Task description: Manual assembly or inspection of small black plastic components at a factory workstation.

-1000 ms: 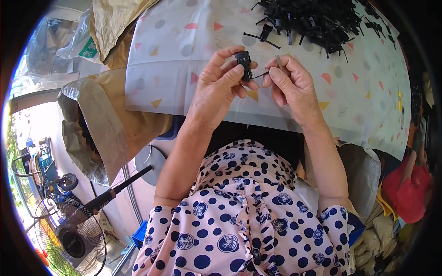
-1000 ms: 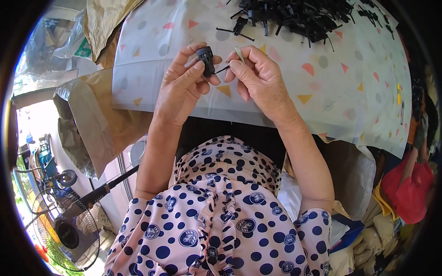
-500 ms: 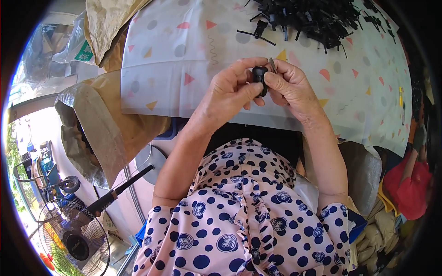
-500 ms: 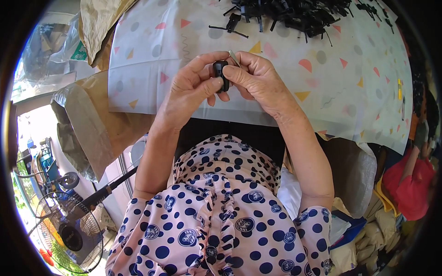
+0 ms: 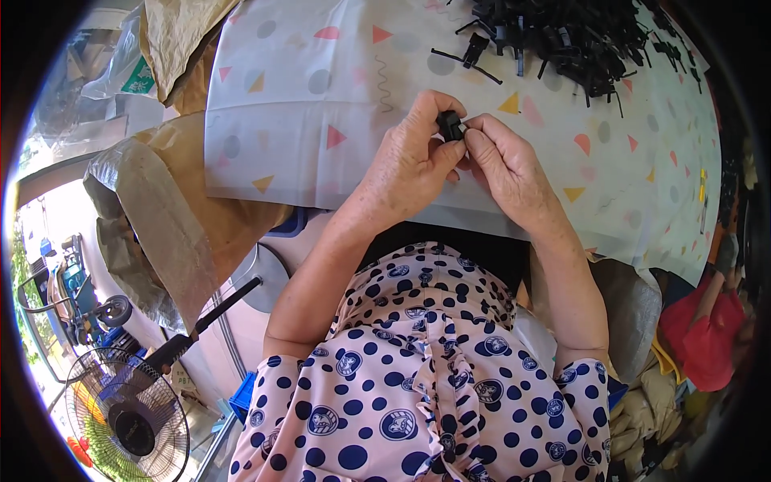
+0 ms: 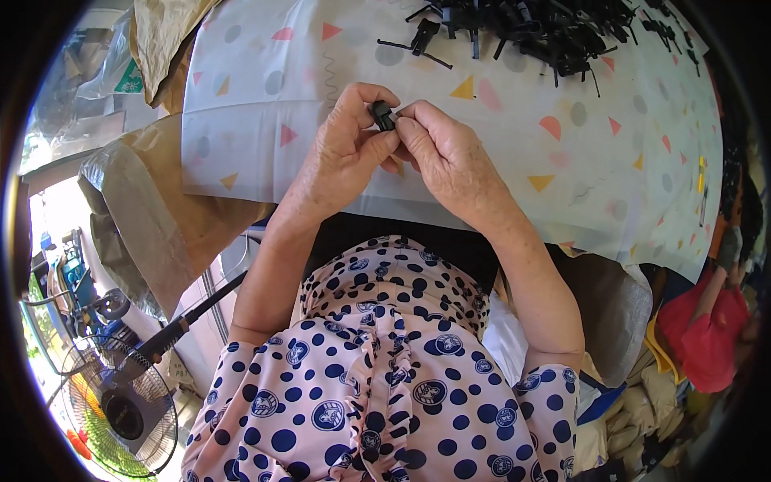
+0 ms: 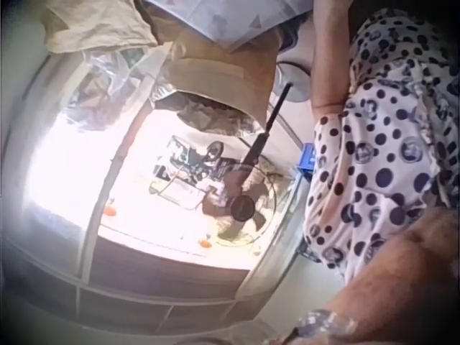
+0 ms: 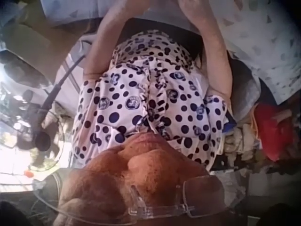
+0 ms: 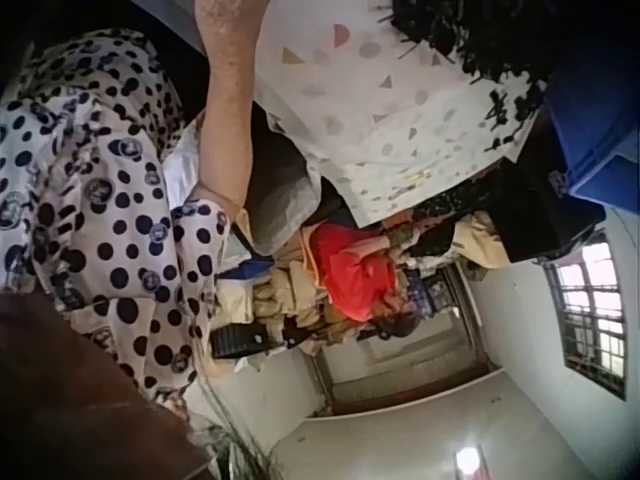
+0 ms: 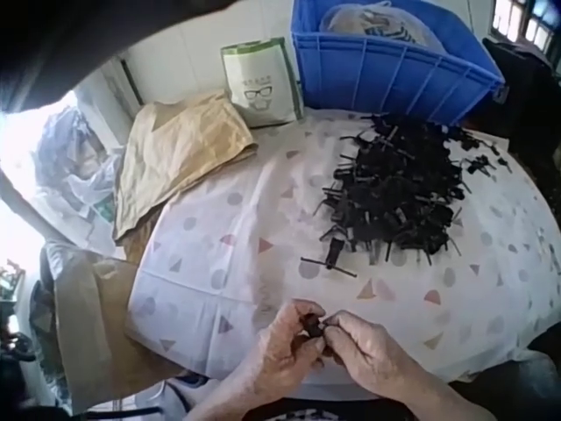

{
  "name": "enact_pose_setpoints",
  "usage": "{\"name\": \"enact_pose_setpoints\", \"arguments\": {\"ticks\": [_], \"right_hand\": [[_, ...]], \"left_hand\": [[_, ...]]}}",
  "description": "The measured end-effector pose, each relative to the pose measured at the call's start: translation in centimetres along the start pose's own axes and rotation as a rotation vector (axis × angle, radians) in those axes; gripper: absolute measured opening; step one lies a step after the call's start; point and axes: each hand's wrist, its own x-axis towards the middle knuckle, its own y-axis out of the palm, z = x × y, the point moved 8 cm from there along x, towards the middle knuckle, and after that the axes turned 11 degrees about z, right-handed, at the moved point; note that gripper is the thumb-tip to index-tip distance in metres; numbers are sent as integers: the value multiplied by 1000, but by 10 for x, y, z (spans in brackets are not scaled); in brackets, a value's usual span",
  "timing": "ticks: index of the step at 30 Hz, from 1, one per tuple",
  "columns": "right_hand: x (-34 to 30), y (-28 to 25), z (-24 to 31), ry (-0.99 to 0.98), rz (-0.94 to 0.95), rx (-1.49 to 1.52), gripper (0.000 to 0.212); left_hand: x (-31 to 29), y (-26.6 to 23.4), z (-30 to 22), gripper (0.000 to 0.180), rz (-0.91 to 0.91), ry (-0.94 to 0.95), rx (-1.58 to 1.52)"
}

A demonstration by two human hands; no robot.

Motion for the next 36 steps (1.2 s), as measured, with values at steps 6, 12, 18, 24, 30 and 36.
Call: {"name": "enact_pose_setpoints", "arguments": {"ticks": [6,12,18,24,30,36], "right_hand": [[7,3,-7,30,8,-65,20],[14,8,-5,-2,6,-75,18],[15,8,-1,-54,-74,4,17],[27,-50,28,-216,-434,-940,28],[35,-57,16,-188,-373,-977,18],[4,-28,0,-127,-97,-185,12]], "left_hand": [[3,-5,1,23,-16,-21,38],[-1,-8,-2,26,-171,37,377],[-6,-13,-10,24,-272,108,475],[-11,-24,14,17,-298,-14,-548],[-15,-4,35,15,-140,-109,-914],[-11,-3,7,41,-23,-26,-723]]}}
